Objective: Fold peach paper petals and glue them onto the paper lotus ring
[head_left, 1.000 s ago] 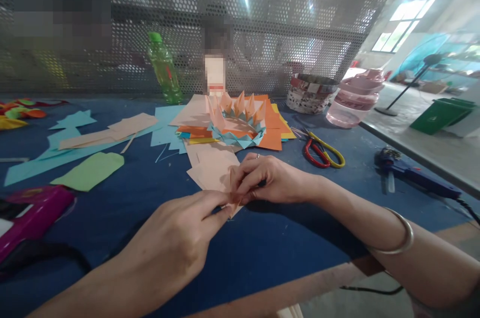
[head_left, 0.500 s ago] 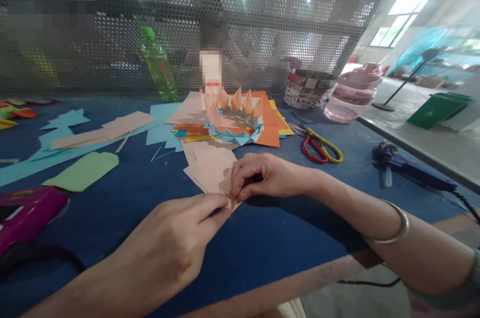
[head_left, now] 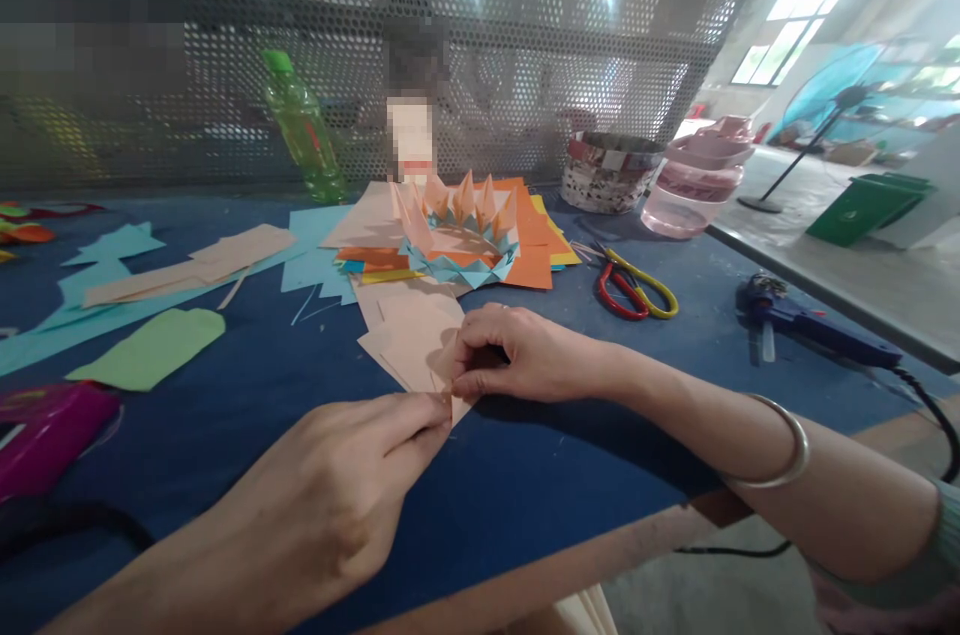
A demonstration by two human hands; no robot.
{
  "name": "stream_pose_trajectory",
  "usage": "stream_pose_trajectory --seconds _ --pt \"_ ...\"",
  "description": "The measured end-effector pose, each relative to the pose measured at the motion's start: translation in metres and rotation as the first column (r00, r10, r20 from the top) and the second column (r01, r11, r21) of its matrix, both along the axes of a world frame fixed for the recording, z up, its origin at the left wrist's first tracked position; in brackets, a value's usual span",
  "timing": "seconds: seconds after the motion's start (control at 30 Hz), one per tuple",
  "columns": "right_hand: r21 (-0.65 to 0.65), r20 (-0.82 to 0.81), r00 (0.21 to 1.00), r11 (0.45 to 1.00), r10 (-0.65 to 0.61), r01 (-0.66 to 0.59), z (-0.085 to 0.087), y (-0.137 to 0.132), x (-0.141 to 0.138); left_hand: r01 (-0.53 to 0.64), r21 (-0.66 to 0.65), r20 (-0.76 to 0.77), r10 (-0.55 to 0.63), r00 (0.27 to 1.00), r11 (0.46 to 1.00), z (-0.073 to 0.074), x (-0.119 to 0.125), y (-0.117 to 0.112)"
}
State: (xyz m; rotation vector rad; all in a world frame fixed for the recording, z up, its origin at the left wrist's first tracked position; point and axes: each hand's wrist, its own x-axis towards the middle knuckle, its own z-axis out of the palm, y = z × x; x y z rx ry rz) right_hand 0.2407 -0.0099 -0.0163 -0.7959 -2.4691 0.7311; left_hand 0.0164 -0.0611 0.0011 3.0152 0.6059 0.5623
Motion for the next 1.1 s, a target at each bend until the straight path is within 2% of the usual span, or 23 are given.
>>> stream_pose_trajectory --seconds 0.57,0.73,0.9,1.0,1.1 --pt "-0.013 0.03 0.998 0.999 -0.052 0.052 0.0017 -0.0024 -0.0037 -0.018 -0.002 0.074 0.018 0.997 1.0 -0.0077 -0.004 0.0035" --pt "-0.014 0.026 0.998 0.998 -0.053 0.053 0.0002 -0.0022 -0.0042 -0.033 0.0 0.016 0.033 0.999 0.999 -0.0063 -0.0042 0.0045" --pt "-0.039 0.01 0.999 0.998 -0.038 0.039 0.0013 -0.0029 -0.0041 -0.068 -0.111 -0.012 0.067 0.998 0.992 -0.0037 -0.0017 0.004" --pt "-0.052 0.007 0.999 0.997 -0.052 0.052 0.0021 -0.0041 -0.0041 -0.082 -0.206 -0.014 0.081 0.997 0.975 -0.0023 0.0005 0.0039" --pt "-0.089 -0.018 0.996 0.993 -0.085 0.083 0.0012 -0.0052 -0.0047 -0.086 -0.246 -0.015 0.085 0.996 0.966 -0.0019 0.0014 0.004"
